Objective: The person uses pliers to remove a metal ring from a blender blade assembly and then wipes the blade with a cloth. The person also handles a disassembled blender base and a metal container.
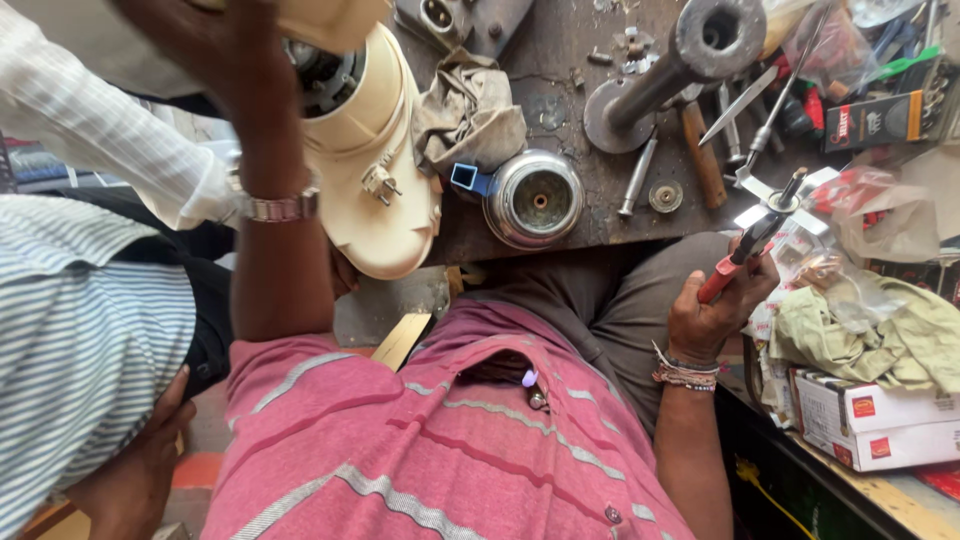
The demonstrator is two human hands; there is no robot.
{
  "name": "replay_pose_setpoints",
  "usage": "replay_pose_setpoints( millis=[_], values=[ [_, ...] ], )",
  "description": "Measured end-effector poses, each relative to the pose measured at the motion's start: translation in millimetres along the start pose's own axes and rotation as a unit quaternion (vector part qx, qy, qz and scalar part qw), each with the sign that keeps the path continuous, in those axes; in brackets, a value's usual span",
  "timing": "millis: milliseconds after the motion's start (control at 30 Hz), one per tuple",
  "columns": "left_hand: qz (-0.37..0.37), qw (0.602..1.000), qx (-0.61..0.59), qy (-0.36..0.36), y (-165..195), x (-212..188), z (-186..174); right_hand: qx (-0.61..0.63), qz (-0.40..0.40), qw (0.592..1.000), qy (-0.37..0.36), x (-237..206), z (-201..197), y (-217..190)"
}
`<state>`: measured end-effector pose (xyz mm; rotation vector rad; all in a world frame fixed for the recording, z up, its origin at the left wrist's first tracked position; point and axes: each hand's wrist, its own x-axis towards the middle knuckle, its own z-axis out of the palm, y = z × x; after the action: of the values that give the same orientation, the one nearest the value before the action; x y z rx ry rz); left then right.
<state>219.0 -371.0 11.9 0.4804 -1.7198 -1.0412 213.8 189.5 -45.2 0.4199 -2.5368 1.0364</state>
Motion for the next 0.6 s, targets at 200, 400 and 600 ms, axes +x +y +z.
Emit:
replay_pose_setpoints(
  millis=[200, 400, 600],
  values=[
    [-0.425, 0.546, -0.698, -0.183, -8, -69, 120, 0.045, 0.015, 0.999, 0.012, 4, 2, -1],
    [-0.421, 0.511, -0.702, -0.261, -8, -95, 172, 0.023, 0.001, 1.0, 0.013, 5, 3, 0],
    [-0.404, 0.291, -0.788, -0.362, 5, -84, 166, 0.002, -0.009, 1.0, 0.018, 5, 4, 0]
  ],
)
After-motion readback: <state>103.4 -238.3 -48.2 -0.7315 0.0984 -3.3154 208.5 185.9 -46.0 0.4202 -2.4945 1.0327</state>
